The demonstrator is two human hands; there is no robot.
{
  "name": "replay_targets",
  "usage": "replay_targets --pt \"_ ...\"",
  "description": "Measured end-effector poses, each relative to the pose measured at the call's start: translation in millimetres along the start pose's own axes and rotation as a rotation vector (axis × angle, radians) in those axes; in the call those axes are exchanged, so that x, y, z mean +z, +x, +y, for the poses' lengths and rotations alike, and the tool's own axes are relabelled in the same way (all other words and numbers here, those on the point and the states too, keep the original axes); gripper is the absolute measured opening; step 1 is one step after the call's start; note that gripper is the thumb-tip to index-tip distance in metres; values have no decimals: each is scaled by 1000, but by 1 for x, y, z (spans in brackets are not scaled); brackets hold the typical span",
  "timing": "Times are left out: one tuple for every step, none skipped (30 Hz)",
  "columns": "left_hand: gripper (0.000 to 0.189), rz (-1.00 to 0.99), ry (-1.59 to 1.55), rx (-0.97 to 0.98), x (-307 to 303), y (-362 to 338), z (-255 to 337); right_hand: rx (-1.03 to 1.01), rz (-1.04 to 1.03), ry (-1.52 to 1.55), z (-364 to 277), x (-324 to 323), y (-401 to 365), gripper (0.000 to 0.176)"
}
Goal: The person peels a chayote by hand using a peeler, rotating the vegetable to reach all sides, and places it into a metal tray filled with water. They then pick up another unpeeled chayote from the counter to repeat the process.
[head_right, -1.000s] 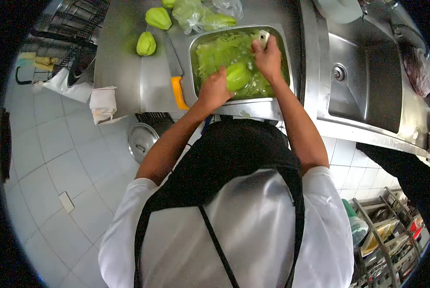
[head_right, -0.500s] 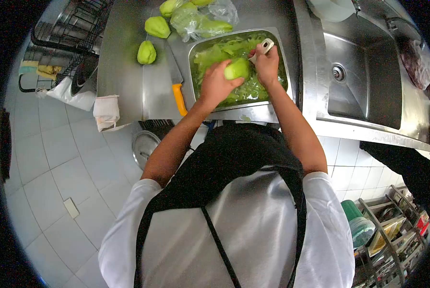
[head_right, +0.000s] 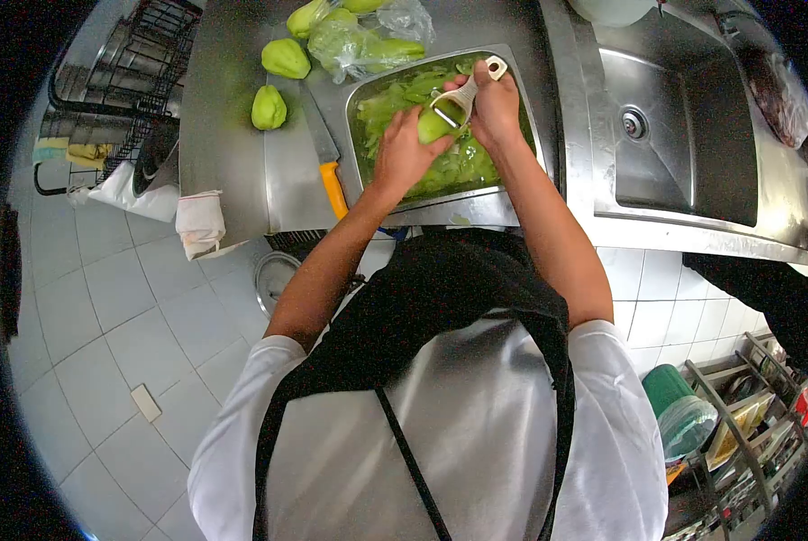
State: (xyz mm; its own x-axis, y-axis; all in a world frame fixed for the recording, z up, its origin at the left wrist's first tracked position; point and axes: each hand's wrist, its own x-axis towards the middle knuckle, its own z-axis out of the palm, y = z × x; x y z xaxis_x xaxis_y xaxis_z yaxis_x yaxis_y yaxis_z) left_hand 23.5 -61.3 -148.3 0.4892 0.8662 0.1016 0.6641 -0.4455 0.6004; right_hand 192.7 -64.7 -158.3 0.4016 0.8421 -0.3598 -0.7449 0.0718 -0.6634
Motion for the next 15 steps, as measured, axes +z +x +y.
replay_targets --pt "64 11 -7 -7 2 0 -1 -10 34 49 3 -5 5 15" --pt "63 27 -13 -12 3 1 -2 -11 37 54 4 -9 13 16" --pt "62 39 -19 -22 2 2 -3 -9 42 58 5 -16 20 17" --pt "62 15 -40 -42 0 4 -3 -4 46 61 7 -21 27 18" --pt "61 -10 -60 -64 -3 5 -2 57 -27 54 9 -27 33 24" --pt "61 -36 -81 -87 -7 7 0 91 -37 33 9 -25 36 24" --pt "61 -81 -68 -120 -15 9 5 126 -48 12 9 -23 38 24" --pt "61 -128 -55 -156 -23 10 12 164 -58 -9 11 -21 39 25" --pt "62 -173 -41 -190 -28 10 14 168 -56 -44 10 -17 35 28" --pt "62 -127 -19 -157 -27 7 13 192 -14 -45 10 -14 29 29" --pt "63 -81 2 -122 -24 3 12 214 29 -46 10 -11 22 31" --pt "63 -34 24 -88 -20 0 11 236 70 -49 10 -8 18 32" --pt "64 28 7 -66 -14 -3 11 245 71 -13 12 -12 21 32" --pt "65 88 -9 -46 -8 -6 12 256 73 24 15 -17 23 33" --pt "65 149 -26 -22 -4 -8 14 263 74 61 17 -21 25 33"
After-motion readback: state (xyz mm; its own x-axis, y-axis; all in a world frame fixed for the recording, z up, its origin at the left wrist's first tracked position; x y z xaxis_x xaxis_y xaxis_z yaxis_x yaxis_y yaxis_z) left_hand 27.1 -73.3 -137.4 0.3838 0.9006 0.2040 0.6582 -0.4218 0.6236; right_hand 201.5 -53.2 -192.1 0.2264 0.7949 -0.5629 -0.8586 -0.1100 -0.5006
